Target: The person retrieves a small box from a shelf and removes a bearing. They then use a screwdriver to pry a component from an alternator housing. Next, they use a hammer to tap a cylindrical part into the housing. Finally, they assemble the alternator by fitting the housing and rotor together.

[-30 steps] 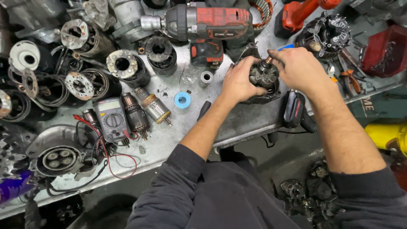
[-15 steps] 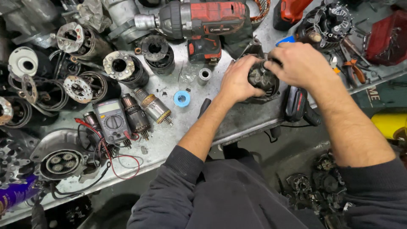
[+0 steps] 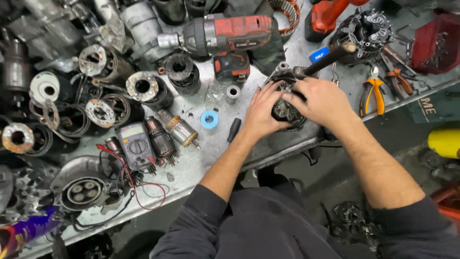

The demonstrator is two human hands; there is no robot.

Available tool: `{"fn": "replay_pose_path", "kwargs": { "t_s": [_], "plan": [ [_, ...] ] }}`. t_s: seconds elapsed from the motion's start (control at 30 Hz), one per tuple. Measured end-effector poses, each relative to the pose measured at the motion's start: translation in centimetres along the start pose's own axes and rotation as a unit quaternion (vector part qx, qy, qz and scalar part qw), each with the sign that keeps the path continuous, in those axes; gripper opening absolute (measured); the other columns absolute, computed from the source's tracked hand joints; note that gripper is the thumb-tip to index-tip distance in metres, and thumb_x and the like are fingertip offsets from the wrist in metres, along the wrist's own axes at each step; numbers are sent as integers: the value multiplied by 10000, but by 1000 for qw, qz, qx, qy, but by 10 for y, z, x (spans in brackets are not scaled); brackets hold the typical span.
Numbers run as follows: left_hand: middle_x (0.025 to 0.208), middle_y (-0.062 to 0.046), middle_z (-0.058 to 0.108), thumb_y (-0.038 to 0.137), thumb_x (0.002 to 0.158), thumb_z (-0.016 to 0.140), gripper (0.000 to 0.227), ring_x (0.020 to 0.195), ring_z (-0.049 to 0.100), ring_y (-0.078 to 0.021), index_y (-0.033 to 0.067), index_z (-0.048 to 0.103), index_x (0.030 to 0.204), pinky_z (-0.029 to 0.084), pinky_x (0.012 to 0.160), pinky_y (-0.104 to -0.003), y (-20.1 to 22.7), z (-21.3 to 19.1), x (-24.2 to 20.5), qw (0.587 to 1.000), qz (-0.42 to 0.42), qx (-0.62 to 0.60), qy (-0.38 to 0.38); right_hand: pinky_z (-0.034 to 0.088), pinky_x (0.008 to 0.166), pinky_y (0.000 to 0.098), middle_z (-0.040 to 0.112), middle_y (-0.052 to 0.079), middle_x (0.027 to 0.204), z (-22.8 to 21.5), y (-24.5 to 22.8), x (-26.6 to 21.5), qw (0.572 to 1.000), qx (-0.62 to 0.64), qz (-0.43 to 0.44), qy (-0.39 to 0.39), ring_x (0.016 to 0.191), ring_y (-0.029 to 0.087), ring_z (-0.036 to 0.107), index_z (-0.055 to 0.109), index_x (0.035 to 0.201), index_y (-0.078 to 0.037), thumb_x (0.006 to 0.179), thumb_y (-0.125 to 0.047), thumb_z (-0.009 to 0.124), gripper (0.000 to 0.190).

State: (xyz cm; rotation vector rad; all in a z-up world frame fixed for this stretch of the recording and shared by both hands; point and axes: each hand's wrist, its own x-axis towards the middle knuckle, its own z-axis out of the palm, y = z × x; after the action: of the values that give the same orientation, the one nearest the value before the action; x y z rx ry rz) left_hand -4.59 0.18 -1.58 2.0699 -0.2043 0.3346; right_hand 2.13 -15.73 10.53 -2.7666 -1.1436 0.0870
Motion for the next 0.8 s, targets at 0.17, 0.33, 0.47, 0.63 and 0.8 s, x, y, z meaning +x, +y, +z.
{"fn": "replay_pose_path", "kwargs": {
  "t_s": [0.17,0.33,0.47,0.63,0.8],
  "plan": [
    [1500,-165,512,354,600,941,882,1431,453,-372,92,583,1362,373,1206,-492,18,-57,-16,999,29,-14,32,542,760,422,718,174,998,-19,27,-55,979,141,103,109,840,326,689,717,1119,-25,991,-331,704,331],
    [1409,-120,638,323,858,846,547,1317,606,-342,126,621,1316,494,1138,-427,-3,-78,-24,990,-47,93,100,505,675,340,751,117,858,18,70,-144,903,295,302,78,731,153,628,748,1110,-37,982,-293,708,289],
    [1269,-191,630,240,732,817,633,1157,584,-411,80,595,1302,491,951,-494,-6,-80,-2,960,-149,234,35,521,698,283,745,59,862,69,84,-197,890,332,293,105,753,90,627,754,1078,-28,889,-264,763,303],
    [1152,-173,717,186,839,747,459,1064,667,-391,120,645,1281,523,920,-506,-39,-77,-8,943,-192,267,-45,534,687,271,745,31,866,113,75,-236,802,473,353,92,762,87,643,751,1053,-19,864,-240,763,292],
    [1019,-150,764,187,758,842,413,945,739,-335,96,725,1145,573,840,-419,79,-125,27,974,-135,161,83,493,621,287,682,26,790,130,75,-240,775,503,377,65,691,90,565,764,1028,-11,873,-236,769,274]
  ]
}}
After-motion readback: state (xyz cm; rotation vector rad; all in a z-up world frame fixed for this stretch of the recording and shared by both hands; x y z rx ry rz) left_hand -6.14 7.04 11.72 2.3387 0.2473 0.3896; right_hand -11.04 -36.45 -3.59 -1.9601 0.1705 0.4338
